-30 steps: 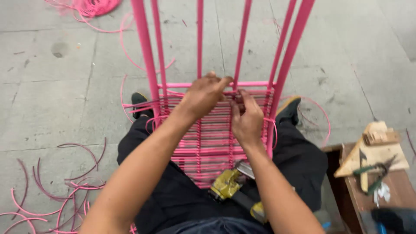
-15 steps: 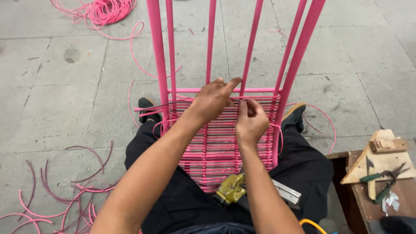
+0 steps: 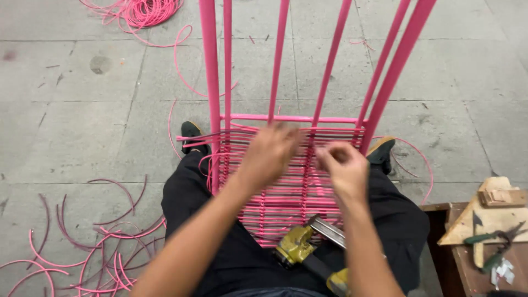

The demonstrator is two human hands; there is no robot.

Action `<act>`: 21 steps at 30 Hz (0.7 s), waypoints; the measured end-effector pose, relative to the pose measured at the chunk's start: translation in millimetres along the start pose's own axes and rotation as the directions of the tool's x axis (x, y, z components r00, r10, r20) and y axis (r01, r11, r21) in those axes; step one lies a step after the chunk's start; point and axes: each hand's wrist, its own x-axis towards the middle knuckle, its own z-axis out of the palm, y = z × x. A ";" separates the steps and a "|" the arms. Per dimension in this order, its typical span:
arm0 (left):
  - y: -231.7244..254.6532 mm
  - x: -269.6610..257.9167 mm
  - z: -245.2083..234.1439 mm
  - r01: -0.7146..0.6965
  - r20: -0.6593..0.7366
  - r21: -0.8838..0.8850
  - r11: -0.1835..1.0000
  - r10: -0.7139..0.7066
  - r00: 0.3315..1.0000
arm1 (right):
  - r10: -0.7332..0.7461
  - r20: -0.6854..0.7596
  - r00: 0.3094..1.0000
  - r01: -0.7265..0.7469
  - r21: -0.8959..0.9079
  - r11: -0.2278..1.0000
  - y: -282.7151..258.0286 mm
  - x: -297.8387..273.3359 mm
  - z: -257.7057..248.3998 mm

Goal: The person is weaving pink plastic strips into a chair frame and securing them with a pneumatic stapler.

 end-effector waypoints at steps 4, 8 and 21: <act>53.2 -51.9 -4.4 0.380 0.194 -0.244 0.892 -0.339 0.921 | 0.156 0.219 0.963 -0.111 -0.206 0.972 -14.6 -51.8 -45.6; 81.3 -86.0 -10.7 0.369 0.207 -0.341 0.864 -0.314 0.927 | 0.268 0.253 0.930 -0.189 -0.297 0.936 -13.0 -89.6 -61.6; 99.6 -144.2 -71.5 0.477 0.430 -0.414 0.776 -0.295 0.853 | 0.256 0.759 0.599 0.474 -0.593 0.651 107.3 -104.1 -139.0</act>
